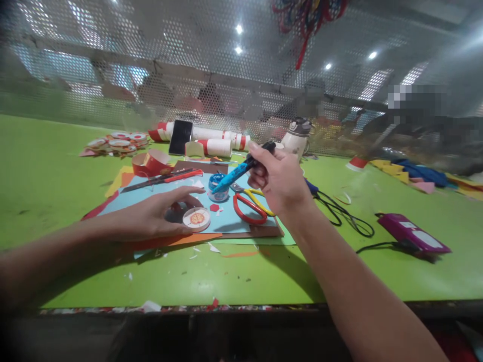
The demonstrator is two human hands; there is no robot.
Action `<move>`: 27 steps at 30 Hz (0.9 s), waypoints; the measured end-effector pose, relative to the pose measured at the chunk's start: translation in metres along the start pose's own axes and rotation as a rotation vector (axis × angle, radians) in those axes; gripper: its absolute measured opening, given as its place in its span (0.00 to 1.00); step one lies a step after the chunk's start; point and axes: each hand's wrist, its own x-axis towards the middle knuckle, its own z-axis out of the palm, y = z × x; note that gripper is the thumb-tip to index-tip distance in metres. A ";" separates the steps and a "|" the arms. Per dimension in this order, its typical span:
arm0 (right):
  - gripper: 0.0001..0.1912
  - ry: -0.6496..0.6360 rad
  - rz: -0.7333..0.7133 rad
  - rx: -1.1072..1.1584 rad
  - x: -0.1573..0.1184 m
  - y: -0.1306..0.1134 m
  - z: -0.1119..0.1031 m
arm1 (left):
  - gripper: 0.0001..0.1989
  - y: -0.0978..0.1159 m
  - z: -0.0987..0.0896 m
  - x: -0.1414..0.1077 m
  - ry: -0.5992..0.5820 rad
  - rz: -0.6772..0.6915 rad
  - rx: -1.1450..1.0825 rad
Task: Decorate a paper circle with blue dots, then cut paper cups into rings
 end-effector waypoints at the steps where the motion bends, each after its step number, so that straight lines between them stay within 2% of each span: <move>1: 0.16 -0.002 -0.002 -0.013 -0.001 0.002 0.002 | 0.36 -0.001 0.001 0.001 0.012 -0.005 -0.011; 5: 0.15 -0.020 -0.032 -0.075 -0.009 0.009 0.007 | 0.38 0.003 0.004 -0.002 0.064 -0.046 -0.043; 10: 0.10 -0.088 -0.191 -0.208 -0.025 0.016 0.008 | 0.37 0.009 0.009 -0.009 0.061 -0.030 -0.043; 16: 0.05 -0.107 -0.344 -0.481 -0.049 0.019 0.018 | 0.38 0.002 0.015 -0.007 0.086 0.048 -0.061; 20: 0.04 -0.126 -0.386 -0.587 -0.058 0.020 0.022 | 0.40 0.000 0.016 -0.007 0.109 0.048 -0.076; 27: 0.02 -0.112 -0.465 -0.754 -0.066 0.024 0.023 | 0.41 -0.005 0.017 -0.008 0.080 0.070 -0.089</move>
